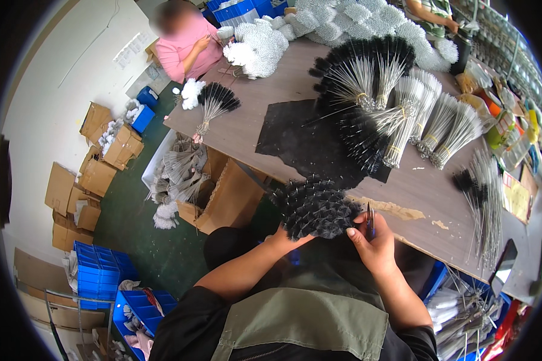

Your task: Trimming and organizing wire brushes at a manufacturing workbench.

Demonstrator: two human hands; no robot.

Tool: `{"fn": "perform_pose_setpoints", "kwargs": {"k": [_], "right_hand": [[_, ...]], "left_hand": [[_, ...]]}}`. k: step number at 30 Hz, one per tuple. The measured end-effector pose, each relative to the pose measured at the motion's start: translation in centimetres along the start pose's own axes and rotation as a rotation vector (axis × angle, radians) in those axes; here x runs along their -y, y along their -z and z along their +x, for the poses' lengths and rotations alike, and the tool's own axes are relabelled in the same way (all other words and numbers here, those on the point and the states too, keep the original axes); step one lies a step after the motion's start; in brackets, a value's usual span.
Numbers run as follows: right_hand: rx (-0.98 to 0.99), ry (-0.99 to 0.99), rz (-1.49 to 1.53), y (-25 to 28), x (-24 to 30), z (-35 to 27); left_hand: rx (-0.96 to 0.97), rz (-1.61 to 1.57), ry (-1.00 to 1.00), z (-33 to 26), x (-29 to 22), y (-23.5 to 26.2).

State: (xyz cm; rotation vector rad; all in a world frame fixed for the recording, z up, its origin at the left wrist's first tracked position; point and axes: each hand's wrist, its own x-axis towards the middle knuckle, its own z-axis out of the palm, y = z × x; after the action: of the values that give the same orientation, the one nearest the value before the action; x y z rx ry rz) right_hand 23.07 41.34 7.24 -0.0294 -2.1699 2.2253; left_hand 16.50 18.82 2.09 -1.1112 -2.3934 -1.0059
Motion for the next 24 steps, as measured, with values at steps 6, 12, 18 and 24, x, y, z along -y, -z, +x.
{"fn": "perform_pose_setpoints", "kwargs": {"k": [6,12,18,24], "right_hand": [[-0.02,0.042,0.002,-0.2,0.7,0.2],[-0.017,0.029,0.0,-0.4,0.8,0.1],[-0.07,0.069,0.047,-0.6,0.7,-0.4],[-0.095,0.028,0.042,-0.4,-0.1,-0.8]], "left_hand": [[0.055,0.02,0.04,0.7,-0.4,0.2],[0.033,-0.09,0.099,0.2,-0.1,-0.2],[0.085,0.004,0.059,0.3,-0.7,-0.1],[0.072,0.112,-0.04,2.1,-2.5,0.7]]}}
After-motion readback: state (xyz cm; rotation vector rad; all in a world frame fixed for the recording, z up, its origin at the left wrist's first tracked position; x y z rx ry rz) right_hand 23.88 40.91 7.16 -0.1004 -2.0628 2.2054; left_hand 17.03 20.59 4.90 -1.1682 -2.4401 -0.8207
